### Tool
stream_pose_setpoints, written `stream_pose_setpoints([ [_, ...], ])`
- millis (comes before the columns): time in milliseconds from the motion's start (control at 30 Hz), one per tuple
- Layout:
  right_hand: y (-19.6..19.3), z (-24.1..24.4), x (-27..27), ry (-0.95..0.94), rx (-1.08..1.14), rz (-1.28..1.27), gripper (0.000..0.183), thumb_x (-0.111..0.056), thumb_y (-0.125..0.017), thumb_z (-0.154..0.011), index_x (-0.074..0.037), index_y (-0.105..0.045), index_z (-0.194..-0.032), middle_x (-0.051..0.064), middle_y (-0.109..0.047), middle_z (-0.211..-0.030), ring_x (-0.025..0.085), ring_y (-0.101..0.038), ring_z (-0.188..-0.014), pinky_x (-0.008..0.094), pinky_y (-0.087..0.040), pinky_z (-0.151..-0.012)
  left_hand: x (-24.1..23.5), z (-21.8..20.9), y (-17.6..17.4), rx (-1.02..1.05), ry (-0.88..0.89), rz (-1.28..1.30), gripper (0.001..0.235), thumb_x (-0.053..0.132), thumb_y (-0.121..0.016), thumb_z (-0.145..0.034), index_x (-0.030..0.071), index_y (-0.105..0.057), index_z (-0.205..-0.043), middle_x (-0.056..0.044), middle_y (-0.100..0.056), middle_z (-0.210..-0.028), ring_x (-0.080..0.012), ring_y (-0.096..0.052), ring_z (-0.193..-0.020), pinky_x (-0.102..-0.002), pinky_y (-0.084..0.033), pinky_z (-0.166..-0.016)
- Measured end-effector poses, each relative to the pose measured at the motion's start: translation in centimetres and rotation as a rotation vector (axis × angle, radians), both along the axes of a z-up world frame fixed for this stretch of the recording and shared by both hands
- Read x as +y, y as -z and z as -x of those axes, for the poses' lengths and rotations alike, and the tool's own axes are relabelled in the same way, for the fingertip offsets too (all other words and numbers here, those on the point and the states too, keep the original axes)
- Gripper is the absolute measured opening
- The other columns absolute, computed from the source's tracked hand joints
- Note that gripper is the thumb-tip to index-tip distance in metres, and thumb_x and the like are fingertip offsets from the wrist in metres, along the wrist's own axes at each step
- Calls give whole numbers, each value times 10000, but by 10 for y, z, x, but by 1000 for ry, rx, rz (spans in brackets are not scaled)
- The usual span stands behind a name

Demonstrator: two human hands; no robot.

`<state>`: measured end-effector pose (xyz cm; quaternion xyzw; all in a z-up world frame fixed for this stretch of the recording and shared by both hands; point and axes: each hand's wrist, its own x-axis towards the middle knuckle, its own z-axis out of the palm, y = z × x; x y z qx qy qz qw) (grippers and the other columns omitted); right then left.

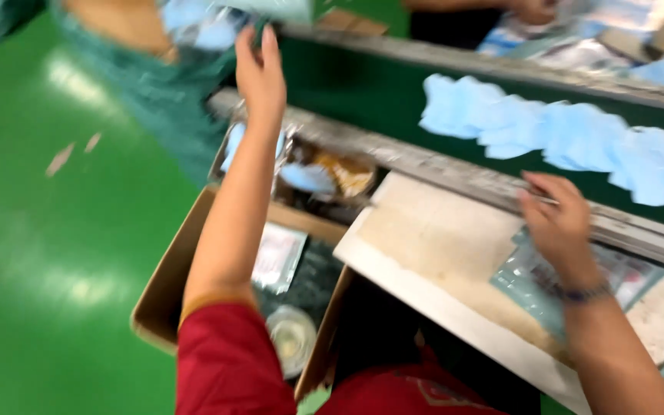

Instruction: Packing face masks into plastic bags and boxes.

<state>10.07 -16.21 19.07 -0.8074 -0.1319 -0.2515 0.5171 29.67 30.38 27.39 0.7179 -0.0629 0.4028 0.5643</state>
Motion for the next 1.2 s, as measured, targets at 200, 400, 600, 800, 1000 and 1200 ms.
stream_pose_setpoints([
  [200,92,-133,-22,368,-115,317,358,-116,-703,-992,29,-639,-1313,240,-617,-1325,429,-578,-1214,480,-461,-1070,-132,-39,110,270,126,-640,601,573,-625,-929,25,-681,-1170,-209,-654,-1102,-368,-643,-998,-453,-527,-865],
  [400,104,-149,-15,476,-8,550,503,-319,-625,-993,27,-596,-1357,241,-580,-1405,422,-531,-1256,532,-432,-1061,-239,-116,122,877,100,-796,997,868,-487,-819,-12,-689,-1243,-228,-501,-1465,-399,-499,-1331,-483,-463,-1050],
  [600,70,-138,-6,362,226,611,606,-462,-577,-942,-70,-573,-1405,147,-556,-1479,375,-501,-1272,579,-389,-1001,-359,-122,136,876,258,-591,1222,791,-791,-572,12,-411,-1433,-277,-589,-1337,-406,-609,-1233,-477,-508,-997],
  [800,88,-134,-26,183,46,175,506,-329,-734,-995,-116,-611,-1438,99,-652,-1385,285,-593,-1266,420,-481,-1072,-315,-79,139,739,263,-450,958,313,-910,-589,28,-388,-1340,-237,-725,-1136,-401,-726,-1046,-444,-591,-901],
  [1000,76,-61,-1,-210,185,-637,733,-135,-755,-957,-28,-359,-1565,88,-537,-1437,147,-525,-1315,337,-432,-1134,-233,79,92,350,894,-202,895,180,-887,-771,-19,-394,-1491,-188,-598,-1422,-275,-577,-1334,-411,-478,-1115],
  [1200,42,59,4,-515,371,-365,922,-96,-822,-790,-36,-326,-1566,126,-518,-1452,196,-510,-1321,358,-440,-1080,-193,195,131,531,1072,-224,816,239,-817,-866,50,-434,-1560,-163,-628,-1426,-253,-595,-1375,-405,-478,-1183],
])
